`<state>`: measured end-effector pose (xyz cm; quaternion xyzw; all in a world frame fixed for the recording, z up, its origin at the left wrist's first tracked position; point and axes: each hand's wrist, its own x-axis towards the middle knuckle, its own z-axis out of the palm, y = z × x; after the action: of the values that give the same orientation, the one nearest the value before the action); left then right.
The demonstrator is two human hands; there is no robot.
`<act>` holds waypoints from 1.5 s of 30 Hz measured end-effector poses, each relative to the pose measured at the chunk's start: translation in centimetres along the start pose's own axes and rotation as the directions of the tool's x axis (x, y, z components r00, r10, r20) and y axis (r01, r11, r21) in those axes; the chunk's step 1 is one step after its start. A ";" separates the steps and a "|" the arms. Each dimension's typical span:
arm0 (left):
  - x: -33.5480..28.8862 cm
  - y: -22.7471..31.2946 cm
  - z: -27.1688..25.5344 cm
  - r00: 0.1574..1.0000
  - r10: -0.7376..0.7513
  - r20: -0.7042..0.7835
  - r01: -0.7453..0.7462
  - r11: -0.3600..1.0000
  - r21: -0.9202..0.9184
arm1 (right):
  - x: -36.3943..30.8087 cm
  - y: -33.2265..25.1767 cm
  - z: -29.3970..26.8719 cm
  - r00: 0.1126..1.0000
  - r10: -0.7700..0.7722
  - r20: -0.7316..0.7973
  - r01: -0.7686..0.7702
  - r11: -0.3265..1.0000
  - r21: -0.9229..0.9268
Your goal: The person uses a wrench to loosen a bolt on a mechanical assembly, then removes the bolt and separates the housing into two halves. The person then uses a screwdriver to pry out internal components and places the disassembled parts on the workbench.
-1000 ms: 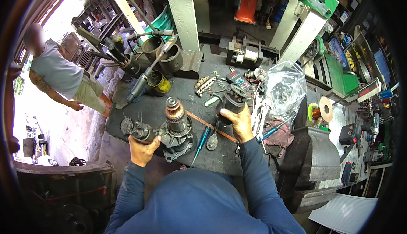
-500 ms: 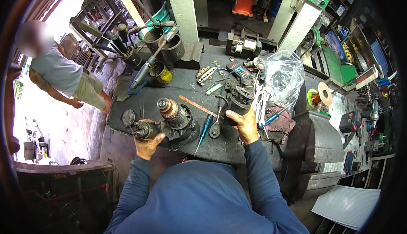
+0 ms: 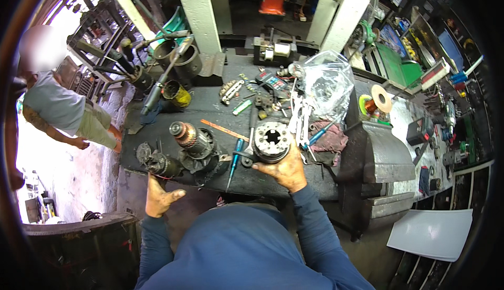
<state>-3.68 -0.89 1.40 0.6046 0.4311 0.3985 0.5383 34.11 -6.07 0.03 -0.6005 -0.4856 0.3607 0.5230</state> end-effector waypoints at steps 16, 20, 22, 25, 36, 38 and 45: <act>-5.0 -2.6 -3.2 0.974 -0.224 -0.021 0.224 0.975 0.005 | -3.5 0.5 2.3 0.856 0.465 0.224 -0.415 0.362 0.834; -5.7 -2.8 -2.7 0.968 -0.247 -0.034 0.249 0.962 0.113 | -4.7 1.1 2.4 0.896 0.405 0.184 -0.362 0.421 0.832; -5.8 -2.3 -2.7 0.917 -0.399 0.007 0.378 0.874 0.306 | -5.1 0.9 2.1 0.899 0.384 0.209 -0.375 0.432 0.820; -5.4 -0.7 -2.3 0.743 -0.667 0.061 0.443 0.558 0.702 | -5.7 0.0 1.6 0.866 0.399 0.301 -0.459 0.395 0.796; 1.9 2.0 10.4 0.775 -0.312 0.550 0.481 0.856 -0.192 | -7.2 -1.8 1.2 0.864 0.307 0.398 -0.495 0.659 0.567; 3.3 1.8 12.9 0.758 -0.273 0.592 0.519 0.802 -0.295 | -7.6 -1.4 1.3 0.863 0.298 0.409 -0.496 0.655 0.571; 3.9 -0.2 17.0 0.517 -0.444 0.732 0.855 0.236 -0.461 | -9.8 0.3 0.0 0.812 0.301 0.499 -0.583 0.417 0.697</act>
<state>13.64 -2.38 -0.51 0.1227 0.2837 0.1157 0.9440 31.48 -15.51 -0.97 -0.3273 -0.1514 0.7564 0.5458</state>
